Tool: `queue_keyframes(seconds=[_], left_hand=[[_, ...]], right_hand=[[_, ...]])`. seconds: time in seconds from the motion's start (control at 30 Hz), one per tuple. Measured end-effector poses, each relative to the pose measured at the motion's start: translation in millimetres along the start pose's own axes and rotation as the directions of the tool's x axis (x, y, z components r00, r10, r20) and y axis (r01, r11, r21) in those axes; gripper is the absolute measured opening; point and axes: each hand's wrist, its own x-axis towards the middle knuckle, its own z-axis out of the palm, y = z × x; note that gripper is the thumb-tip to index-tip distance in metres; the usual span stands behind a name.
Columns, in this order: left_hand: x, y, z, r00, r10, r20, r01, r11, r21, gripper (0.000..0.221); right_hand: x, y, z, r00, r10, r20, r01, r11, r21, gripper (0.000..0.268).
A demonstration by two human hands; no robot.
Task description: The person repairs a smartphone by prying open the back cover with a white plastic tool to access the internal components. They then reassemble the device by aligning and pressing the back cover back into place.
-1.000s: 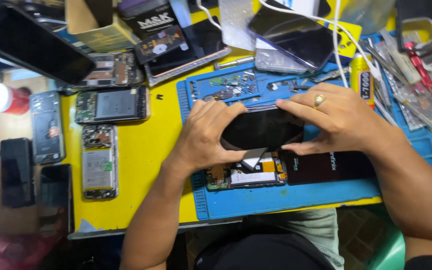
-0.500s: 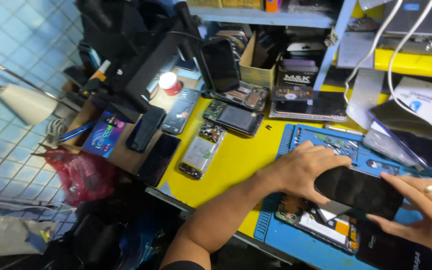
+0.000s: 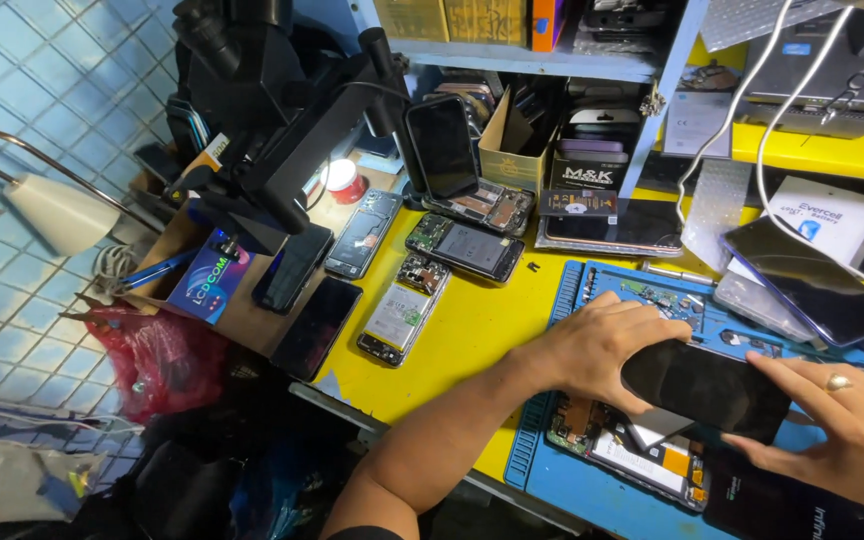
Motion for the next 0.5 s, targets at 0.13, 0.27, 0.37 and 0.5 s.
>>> queue_keyframes(seconds=[0.13, 0.27, 0.37, 0.5], left_hand=[[-0.1, 2.5, -2.0, 1.000, 0.015, -0.015, -0.015, 1.000, -0.008, 0.091], [-0.1, 3.8, -3.6, 1.000, 0.003, -0.003, -0.003, 1.000, -0.011, 0.088], [0.6, 5.6, -5.4, 1.000, 0.008, -0.014, -0.008, 1.000, -0.009, 0.087], [0.9, 8.8, -8.2, 1.000, 0.000, -0.007, 0.000, 1.000, 0.002, 0.086]], right_hand=[[-2.5, -5.3, -0.1, 0.997, 0.044, -0.056, -0.043, 0.999, 0.017, 0.097], [-5.1, -4.9, 1.8, 0.997, 0.074, -0.033, -0.074, 0.997, -0.014, 0.097], [-1.5, -10.4, -2.4, 0.994, 0.098, -0.044, -0.098, 0.995, 0.007, 0.092], [-1.4, -10.7, -2.6, 0.995, 0.074, -0.073, -0.070, 0.996, 0.053, 0.090]])
